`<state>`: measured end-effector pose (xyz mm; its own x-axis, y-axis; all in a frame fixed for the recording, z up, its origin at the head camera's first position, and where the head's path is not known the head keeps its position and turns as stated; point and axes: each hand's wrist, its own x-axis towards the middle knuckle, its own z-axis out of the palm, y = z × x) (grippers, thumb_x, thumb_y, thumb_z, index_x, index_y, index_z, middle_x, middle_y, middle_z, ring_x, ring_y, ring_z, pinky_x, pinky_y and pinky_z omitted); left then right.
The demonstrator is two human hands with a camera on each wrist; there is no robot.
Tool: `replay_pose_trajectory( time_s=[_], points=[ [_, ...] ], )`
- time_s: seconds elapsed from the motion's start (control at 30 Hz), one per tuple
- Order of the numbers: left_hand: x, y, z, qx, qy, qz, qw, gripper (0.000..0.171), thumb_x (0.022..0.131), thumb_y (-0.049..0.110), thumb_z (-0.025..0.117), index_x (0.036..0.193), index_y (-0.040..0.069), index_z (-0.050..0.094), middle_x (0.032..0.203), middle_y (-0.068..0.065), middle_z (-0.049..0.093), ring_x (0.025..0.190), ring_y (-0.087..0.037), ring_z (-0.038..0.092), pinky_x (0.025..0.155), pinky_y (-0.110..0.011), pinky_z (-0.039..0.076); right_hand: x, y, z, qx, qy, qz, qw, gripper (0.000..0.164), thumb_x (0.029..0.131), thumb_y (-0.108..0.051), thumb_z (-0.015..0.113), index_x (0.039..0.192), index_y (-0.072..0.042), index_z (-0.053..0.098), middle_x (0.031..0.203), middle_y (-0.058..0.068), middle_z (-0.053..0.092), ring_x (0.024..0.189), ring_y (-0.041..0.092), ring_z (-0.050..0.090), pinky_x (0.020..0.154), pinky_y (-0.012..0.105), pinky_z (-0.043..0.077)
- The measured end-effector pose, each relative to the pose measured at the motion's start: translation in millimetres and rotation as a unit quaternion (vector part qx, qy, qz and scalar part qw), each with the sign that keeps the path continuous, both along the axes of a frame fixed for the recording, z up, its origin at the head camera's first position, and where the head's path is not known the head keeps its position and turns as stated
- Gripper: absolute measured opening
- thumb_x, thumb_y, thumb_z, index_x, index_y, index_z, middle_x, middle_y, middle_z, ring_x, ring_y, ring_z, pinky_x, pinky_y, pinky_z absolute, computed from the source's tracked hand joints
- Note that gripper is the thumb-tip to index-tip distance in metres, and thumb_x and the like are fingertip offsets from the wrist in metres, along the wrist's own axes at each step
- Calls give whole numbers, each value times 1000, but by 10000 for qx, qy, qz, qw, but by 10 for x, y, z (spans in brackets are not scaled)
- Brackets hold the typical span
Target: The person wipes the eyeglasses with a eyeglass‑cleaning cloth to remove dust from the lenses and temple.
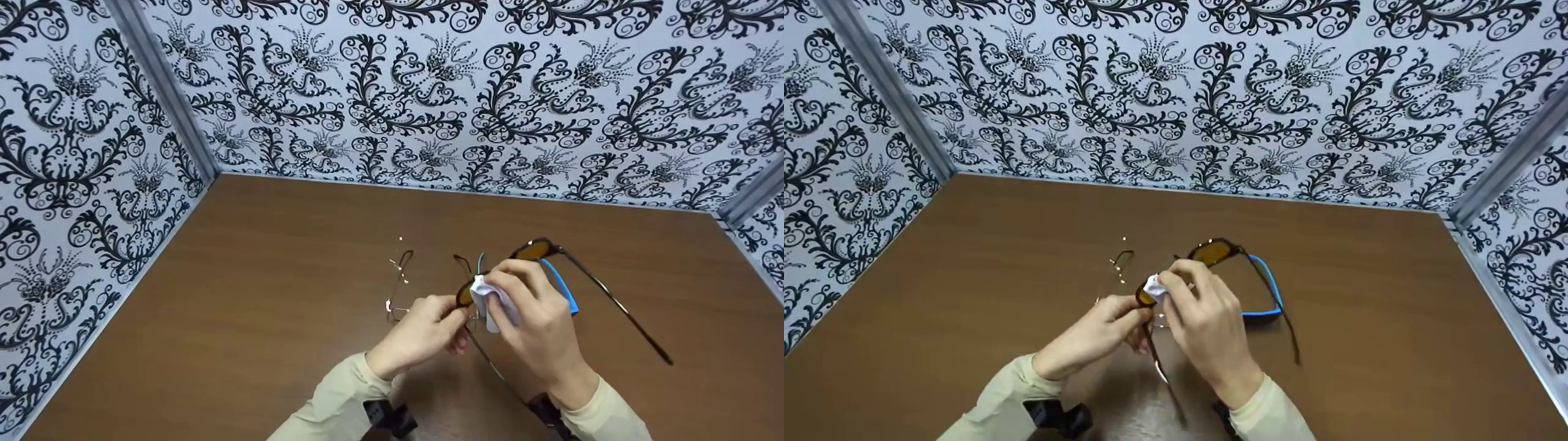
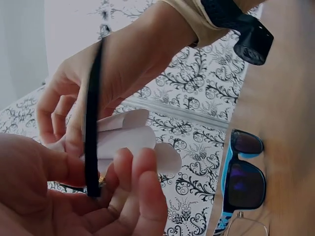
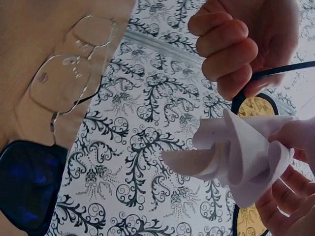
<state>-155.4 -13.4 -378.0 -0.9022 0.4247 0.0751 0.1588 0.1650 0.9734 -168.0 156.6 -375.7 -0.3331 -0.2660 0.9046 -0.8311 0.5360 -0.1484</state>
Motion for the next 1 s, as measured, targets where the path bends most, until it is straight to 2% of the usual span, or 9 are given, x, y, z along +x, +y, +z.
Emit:
replay_pose_trajectory(
  time_s=[0.13,0.27,0.4,0.5,0.6,0.77,0.87,1.0],
  points=[
    [8,17,-32,-493,416,51,9979,21,95,1,46,78,2,59,57,0,56,48,-6,55,49,-20,50,-1,-41,-35,192,448,-337,9982,24,98,-19,52,92,0,67,93,16,60,71,27,60,60,34,50],
    [3,21,-47,-709,484,51,9963,22,94,1,45,76,3,57,55,1,56,48,-5,56,50,-19,49,4,-107,-91,388,819,-646,9938,22,97,-15,53,91,0,68,90,16,61,66,27,58,54,36,48],
    [-16,-2,-44,-685,327,178,9970,24,94,1,44,76,1,60,55,-1,58,49,-10,60,51,-22,50,21,-140,-131,820,711,-481,9929,25,98,-16,52,94,-1,70,92,15,62,72,28,59,59,38,50],
    [-36,-36,-37,-521,182,246,9982,24,95,2,44,80,0,62,56,-2,58,51,-15,61,54,-31,54,29,-121,-144,1045,492,-382,9926,26,99,-20,52,95,-2,72,93,13,63,75,27,60,61,39,50],
    [-38,-59,-20,-438,91,271,9986,22,94,2,43,81,1,61,56,-3,58,51,-15,60,54,-32,54,26,-109,-132,933,598,-669,9916,24,98,-18,54,91,-4,73,87,11,63,70,26,59,55,37,47],
    [-9,-47,-11,-481,-81,141,9987,21,94,2,45,77,2,58,56,-3,57,49,-14,59,54,-32,55,26,-143,-97,326,1056,-1187,9868,22,95,-13,56,86,-2,73,78,12,62,60,28,56,48,38,41],
    [5,-24,-23,-463,-218,3,9987,19,94,1,45,81,-1,58,56,-2,56,49,-15,59,54,-32,56,33,-169,-103,98,1068,-1058,9886,22,96,-17,59,86,-2,72,78,12,62,58,27,55,48,36,41],
    [0,-5,-39,-366,-295,-45,9989,21,95,2,44,82,-3,60,56,-1,56,51,-14,59,55,-28,54,45,-185,-125,122,853,-566,9947,22,97,-20,60,89,-3,73,80,11,62,59,24,56,50,33,44]
  ],
)
